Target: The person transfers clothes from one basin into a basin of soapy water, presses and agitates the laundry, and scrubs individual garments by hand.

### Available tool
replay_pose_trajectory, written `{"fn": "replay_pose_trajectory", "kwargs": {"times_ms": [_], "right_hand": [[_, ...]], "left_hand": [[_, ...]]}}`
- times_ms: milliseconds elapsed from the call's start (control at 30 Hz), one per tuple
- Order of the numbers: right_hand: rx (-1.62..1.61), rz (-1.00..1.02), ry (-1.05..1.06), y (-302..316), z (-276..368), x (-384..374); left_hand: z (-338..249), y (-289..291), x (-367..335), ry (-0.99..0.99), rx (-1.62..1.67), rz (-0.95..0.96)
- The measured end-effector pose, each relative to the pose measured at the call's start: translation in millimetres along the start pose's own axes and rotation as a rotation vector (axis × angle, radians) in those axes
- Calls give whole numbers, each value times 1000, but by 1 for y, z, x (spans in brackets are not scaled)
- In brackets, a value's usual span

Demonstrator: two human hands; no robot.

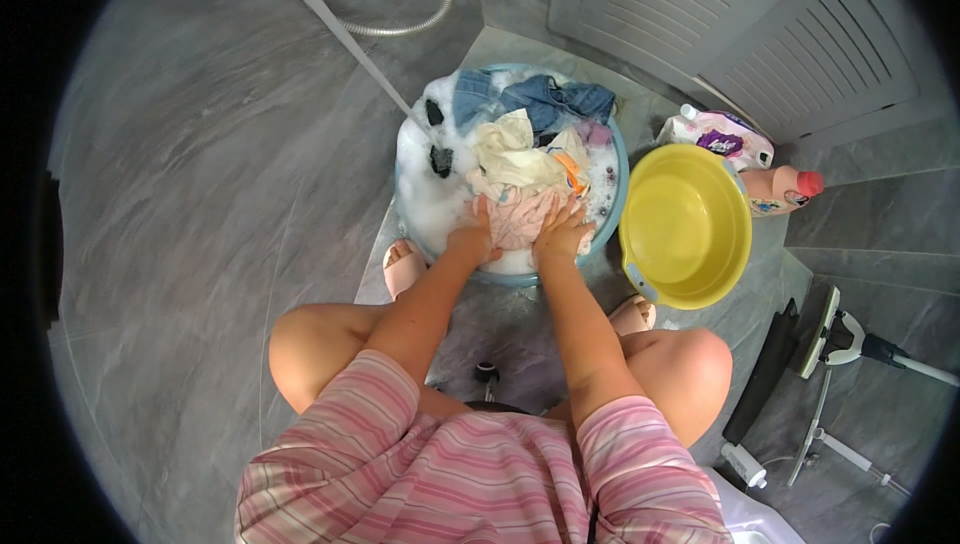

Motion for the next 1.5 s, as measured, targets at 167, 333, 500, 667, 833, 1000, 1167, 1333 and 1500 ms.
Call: {"fn": "replay_pose_trajectory", "kwargs": {"times_ms": [167,333,500,667,833,1000,1167,1333,1500], "right_hand": [[-19,-54,-66,-2,3,-8],[-152,-122,-139,-27,-2,-29],[-520,59,-255,-56,-7,-49],[-342,149,-26,-57,30,-54],[-546,13,-79,-67,-5,-52],[-881,-716,-244,28,-44,-3],[-940,-1051,-111,94,-66,-15],[-797,-1011,189,182,-33,-42],[-449,-572,370,185,-6,-105]], "left_hand": [[7,-23,-12,45,-49,-174],[13,-66,-40,107,16,-231],[11,-117,-59,-87,-304,26],[45,-133,-69,-139,-419,27],[-10,-92,-43,-160,-337,41],[-4,2,-9,-49,101,-89],[19,60,2,161,309,-420],[47,93,-14,264,377,-764],[53,98,-62,209,441,-653]]}}
Point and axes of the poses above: each hand's wrist, its own x-axis away from the middle knuckle, its own y-axis out of the back of the hand, z = x × y, the point moved 9 cm from there along -x, towards the middle knuckle, and after that the axes turned 2 degrees about -z, right-handed, at the moved point
